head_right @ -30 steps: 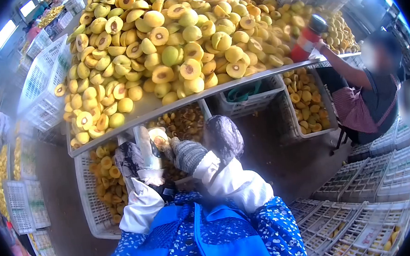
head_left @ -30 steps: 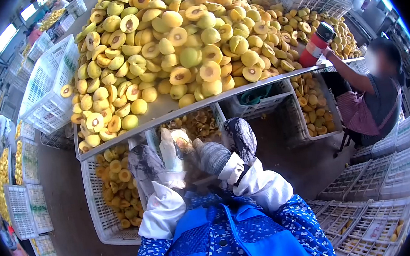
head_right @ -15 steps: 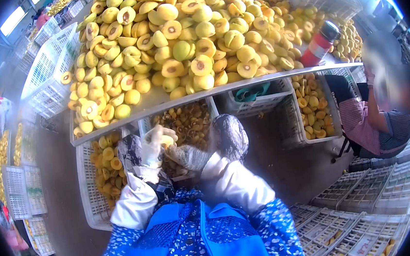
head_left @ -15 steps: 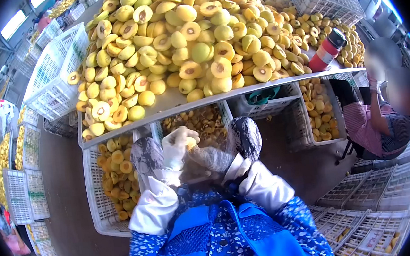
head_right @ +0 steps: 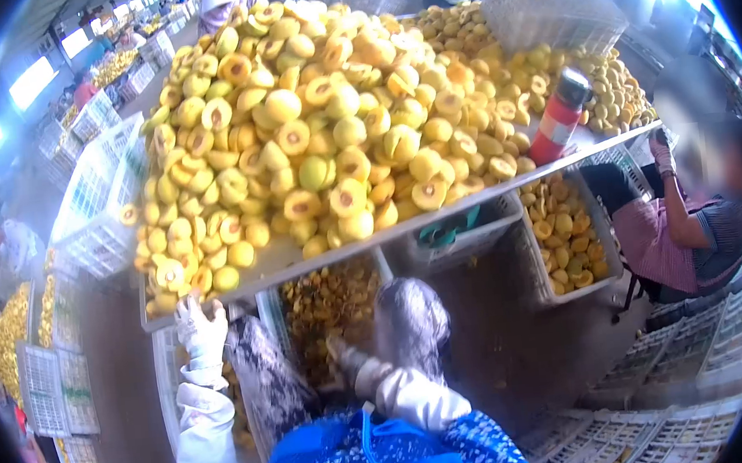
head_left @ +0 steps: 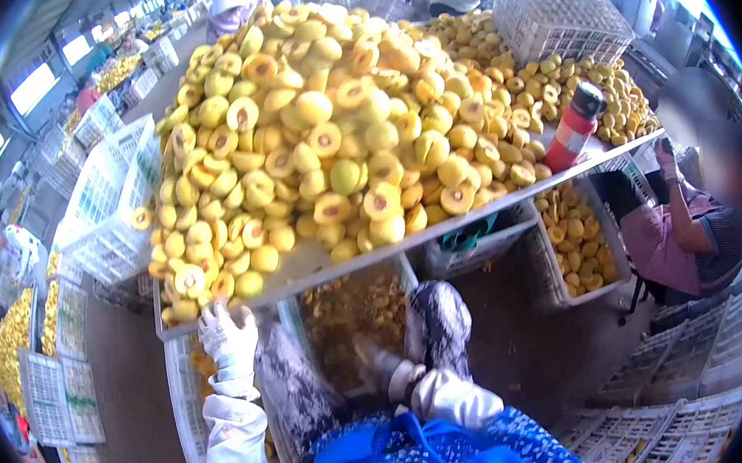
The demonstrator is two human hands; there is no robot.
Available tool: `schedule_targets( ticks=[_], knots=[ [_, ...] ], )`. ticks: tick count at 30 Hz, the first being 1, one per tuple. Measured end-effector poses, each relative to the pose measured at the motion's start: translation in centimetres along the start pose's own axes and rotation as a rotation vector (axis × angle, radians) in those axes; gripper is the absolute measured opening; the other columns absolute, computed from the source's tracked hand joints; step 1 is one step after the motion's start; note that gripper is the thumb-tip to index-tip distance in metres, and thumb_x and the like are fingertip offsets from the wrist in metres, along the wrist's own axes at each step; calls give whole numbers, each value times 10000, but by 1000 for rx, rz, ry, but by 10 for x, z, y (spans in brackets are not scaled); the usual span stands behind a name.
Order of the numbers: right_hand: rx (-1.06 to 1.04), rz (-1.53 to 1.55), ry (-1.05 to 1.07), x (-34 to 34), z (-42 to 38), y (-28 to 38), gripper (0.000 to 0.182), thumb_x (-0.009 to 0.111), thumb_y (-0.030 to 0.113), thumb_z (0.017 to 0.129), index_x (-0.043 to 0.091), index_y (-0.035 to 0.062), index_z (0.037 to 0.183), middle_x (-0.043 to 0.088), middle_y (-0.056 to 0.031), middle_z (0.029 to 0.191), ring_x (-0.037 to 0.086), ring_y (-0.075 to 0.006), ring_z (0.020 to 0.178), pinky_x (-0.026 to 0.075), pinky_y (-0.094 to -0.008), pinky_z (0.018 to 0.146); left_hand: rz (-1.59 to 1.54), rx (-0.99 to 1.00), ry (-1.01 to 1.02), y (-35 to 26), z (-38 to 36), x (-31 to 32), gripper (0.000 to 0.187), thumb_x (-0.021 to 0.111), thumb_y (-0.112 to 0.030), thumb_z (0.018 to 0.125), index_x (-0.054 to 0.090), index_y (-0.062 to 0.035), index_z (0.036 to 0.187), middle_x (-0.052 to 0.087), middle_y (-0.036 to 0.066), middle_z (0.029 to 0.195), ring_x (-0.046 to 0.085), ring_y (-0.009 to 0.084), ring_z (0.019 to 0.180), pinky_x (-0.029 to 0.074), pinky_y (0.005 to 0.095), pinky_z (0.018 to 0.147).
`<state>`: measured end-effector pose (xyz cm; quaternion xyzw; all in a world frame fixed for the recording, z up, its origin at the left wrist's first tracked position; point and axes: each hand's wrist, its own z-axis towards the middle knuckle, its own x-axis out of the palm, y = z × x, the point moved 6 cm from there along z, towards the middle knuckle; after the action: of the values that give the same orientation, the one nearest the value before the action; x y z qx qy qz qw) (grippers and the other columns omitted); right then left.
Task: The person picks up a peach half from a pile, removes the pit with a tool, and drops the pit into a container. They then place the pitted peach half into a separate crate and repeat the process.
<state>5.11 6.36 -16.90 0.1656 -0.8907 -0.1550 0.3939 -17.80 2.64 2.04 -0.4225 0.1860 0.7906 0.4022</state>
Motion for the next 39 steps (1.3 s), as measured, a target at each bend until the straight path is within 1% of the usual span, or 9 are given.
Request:
schedule_targets(
  ticks=[4,7,19,24,27,28,33,37,39],
  knots=[
    [-144,-88,-18,24,-30,23,427,485,559,869,574,142,843,452,37,575,394,-88,444,349,-249,413,-441,185,142,-114,77,16,438,654,-220,759,543,-87,1161,620,158,1034,585,324,966,468,400,835],
    [-200,-49,-13,4,-4,16,379,484,503,896,595,144,857,487,30,611,442,-96,516,392,-251,489,-260,281,397,-177,104,78,499,633,-310,761,485,-159,1213,575,145,1071,590,342,916,479,423,784],
    [-227,-123,-29,-10,-1,49,314,483,435,916,596,147,974,524,44,689,441,-78,566,388,-242,518,-39,365,442,-204,98,107,689,704,-362,681,354,-122,1224,520,115,1103,580,300,963,478,407,780],
    [-260,-180,-37,-8,2,42,298,483,406,925,597,149,1023,539,50,721,440,-71,587,386,-238,529,-494,18,320,-168,94,85,359,684,-258,664,590,-60,948,601,116,876,625,277,803,497,373,734],
    [-284,-234,-32,-4,-1,35,292,483,389,930,597,149,1052,548,54,741,439,-67,599,385,-236,537,-1574,-770,816,-108,60,132,255,635,-219,714,589,-70,916,633,66,814,613,249,629,534,389,575],
    [-302,-263,-23,-2,-2,32,290,483,383,932,597,150,1062,551,55,747,439,-65,604,384,-235,539,-2079,-864,697,-113,53,113,242,621,-180,734,571,-63,940,631,59,821,612,229,655,537,353,542],
    [-580,-371,42,4,-10,38,284,469,338,951,611,106,1033,582,29,791,508,-83,695,437,-266,602,-2690,-811,684,-100,23,84,593,480,-540,841,521,-36,1152,607,162,963,588,297,792,506,380,647],
    [-695,-586,-146,16,-31,65,185,466,102,946,570,14,1071,613,-21,968,586,-86,892,477,-174,752,-2589,-839,638,-86,4,81,618,497,-550,842,517,-18,1158,608,220,994,619,308,745,515,349,542],
    [-856,-877,-213,32,-47,88,205,470,131,930,559,-6,1054,604,-104,957,590,-185,873,483,-262,715,-2553,-908,637,-84,-4,80,601,492,-536,850,521,-17,1150,610,228,978,622,316,719,517,357,533]
  ],
)
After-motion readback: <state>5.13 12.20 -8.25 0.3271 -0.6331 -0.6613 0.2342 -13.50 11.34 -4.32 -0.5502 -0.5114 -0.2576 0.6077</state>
